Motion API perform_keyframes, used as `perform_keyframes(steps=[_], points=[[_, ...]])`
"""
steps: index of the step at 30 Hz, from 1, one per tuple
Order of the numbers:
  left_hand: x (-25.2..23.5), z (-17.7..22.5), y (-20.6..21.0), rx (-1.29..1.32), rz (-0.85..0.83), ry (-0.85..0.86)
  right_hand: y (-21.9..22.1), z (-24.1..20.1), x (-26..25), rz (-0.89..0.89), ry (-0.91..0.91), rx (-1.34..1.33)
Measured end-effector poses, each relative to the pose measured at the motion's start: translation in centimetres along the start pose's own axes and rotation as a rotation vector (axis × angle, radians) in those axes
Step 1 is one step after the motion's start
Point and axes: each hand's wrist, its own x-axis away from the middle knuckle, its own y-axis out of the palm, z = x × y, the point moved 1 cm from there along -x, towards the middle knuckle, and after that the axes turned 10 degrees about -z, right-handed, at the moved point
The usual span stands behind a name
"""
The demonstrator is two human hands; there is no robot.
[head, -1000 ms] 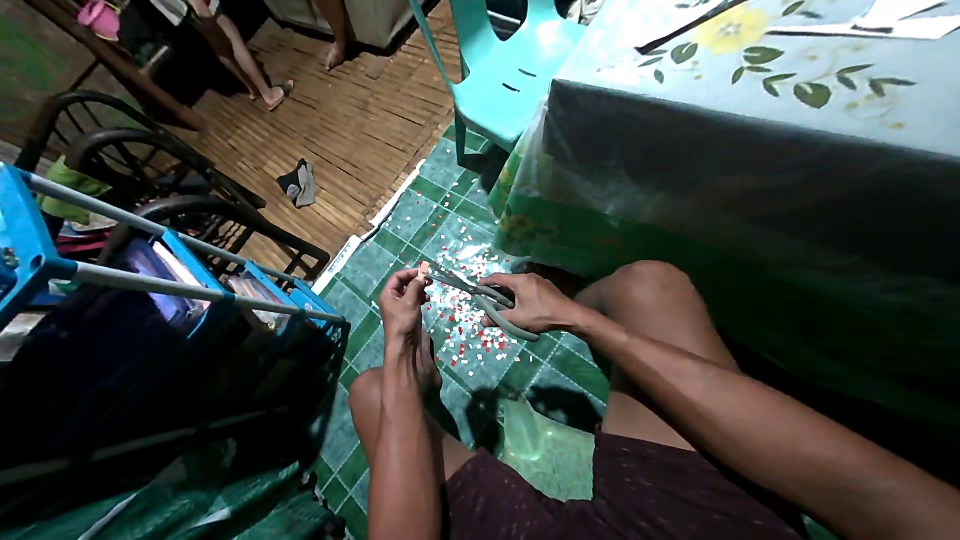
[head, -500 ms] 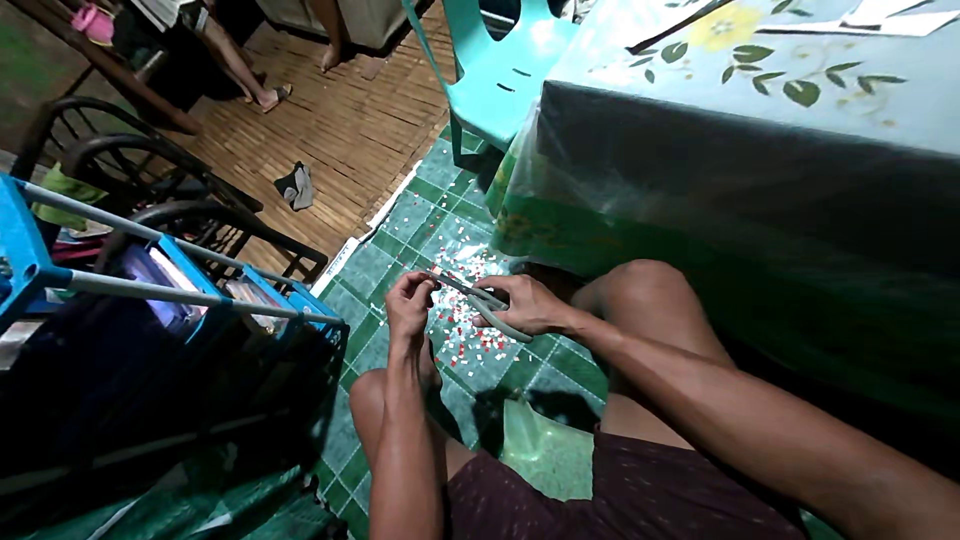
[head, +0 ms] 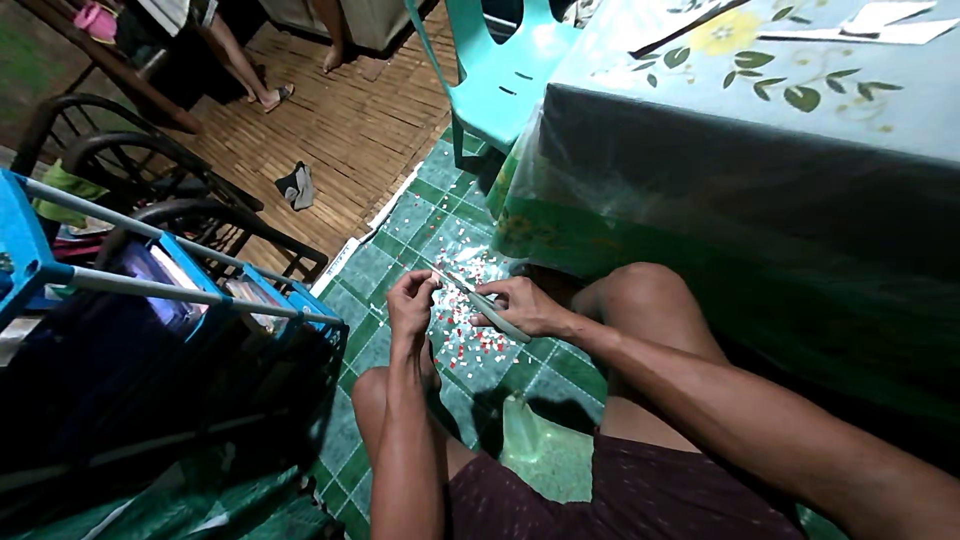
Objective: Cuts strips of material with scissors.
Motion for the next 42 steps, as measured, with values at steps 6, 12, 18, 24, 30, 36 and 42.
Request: perform_keyframes(steps=[6,12,18,24,30,36,42], points=[[-0.5,-0.2,0.0,-0.032,0.052,-0.052,0.3,-0.2,-0.3,-0.028,0.027,-0.106],[-0.6,-0.2,0.0,0.061,0.128,-0.079,0.3,-0.5,-0.1,-0.021,-0.029,-0.047],[-0.5,0.1,0.0,0.148,0.137,-0.053,0.5,-0.5,0.1,-0.026,-0.039,0.030],[-0.7,0.7,0.5,0.172,0.114,-0.038,0.3,-0.6,-0.3,0.025,-0.058,-0.010],[-0.7,0.5,0.9,0.171,0.054,-0.031,0.1,-0.6,0.4,0.008,-0.058,-0.058],[-1.0,0.9,1.3,0.172,0.061,-0.028,0.2,-2.0,0.8,0.029,-0.037,-0.202],[-1.9,0.6,1.2,0.261,0.101,0.014,0.1,-1.8,0.2,0.044,0.041,-0.249]])
